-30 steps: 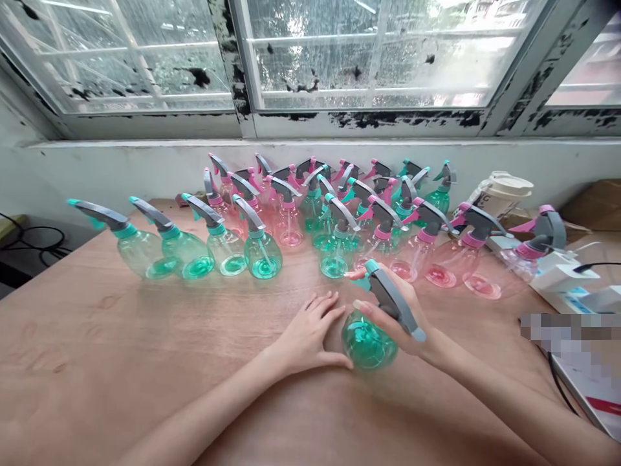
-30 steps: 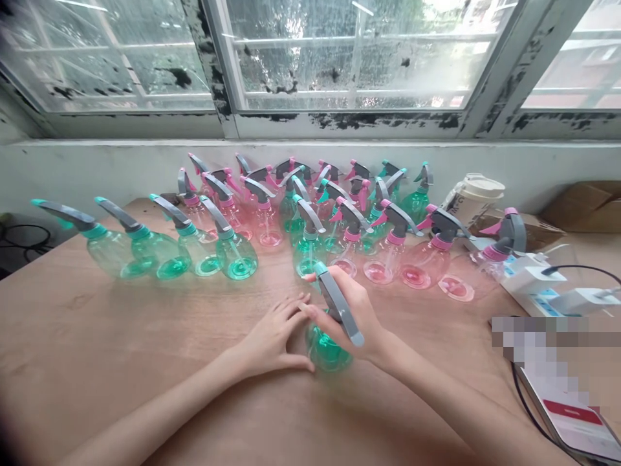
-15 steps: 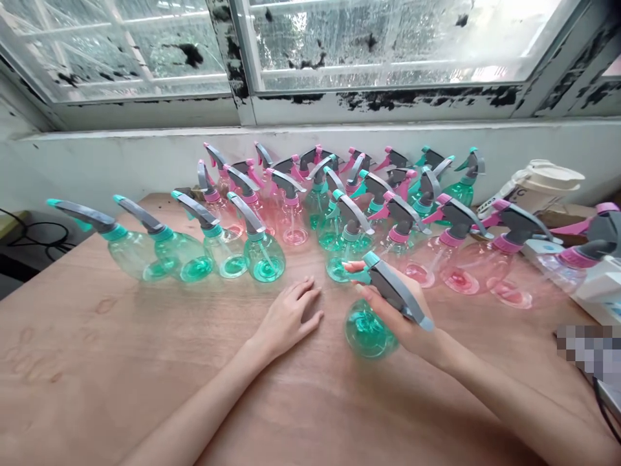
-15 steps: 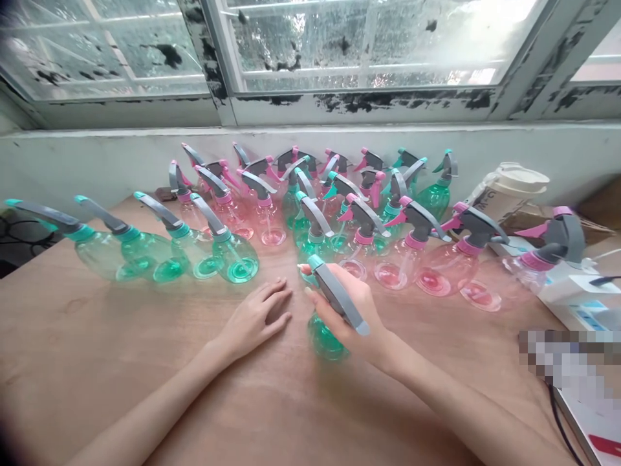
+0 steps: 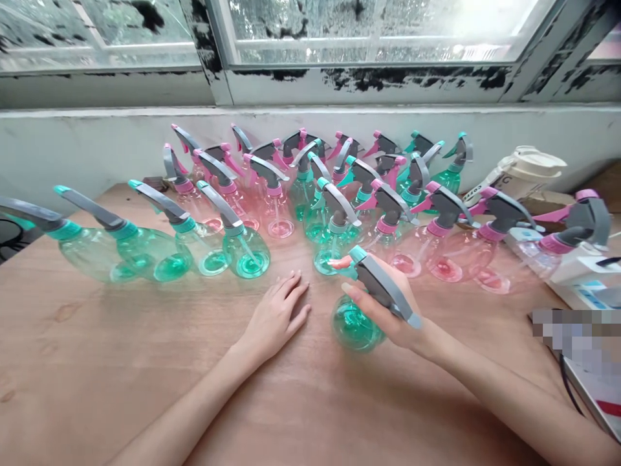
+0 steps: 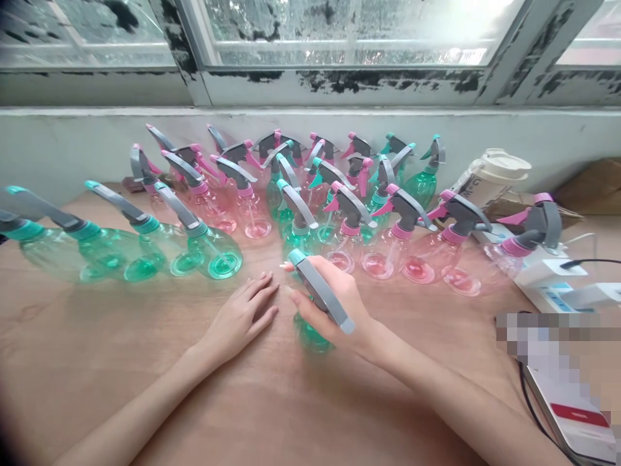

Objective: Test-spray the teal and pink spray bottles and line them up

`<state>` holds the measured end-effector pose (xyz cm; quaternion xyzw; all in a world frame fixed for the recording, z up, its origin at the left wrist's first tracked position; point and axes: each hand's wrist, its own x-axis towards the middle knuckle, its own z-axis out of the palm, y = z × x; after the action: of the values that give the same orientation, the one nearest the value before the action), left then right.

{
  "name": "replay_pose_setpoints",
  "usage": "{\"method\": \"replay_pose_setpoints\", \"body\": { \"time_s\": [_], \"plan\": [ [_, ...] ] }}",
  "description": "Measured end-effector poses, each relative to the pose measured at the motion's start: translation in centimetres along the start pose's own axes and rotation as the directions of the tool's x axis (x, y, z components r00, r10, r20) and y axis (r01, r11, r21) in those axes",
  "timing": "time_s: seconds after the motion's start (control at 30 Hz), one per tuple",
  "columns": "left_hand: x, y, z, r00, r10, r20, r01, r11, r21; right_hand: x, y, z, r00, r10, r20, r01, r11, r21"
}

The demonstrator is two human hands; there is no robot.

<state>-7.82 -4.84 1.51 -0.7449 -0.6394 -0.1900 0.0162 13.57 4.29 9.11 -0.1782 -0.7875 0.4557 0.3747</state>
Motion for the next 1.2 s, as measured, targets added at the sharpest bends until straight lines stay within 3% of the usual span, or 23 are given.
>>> {"method": "replay_pose_setpoints", "body": {
  "time_s": [1.2],
  "plan": [
    [-0.05,0.11,-0.13,1.000,-0.015,0.006,0.016,0.999,-0.030,-0.36,0.09,-0.45,1.000,-0.010,-0.011,0.009,0.997,-0.071]
  ]
}}
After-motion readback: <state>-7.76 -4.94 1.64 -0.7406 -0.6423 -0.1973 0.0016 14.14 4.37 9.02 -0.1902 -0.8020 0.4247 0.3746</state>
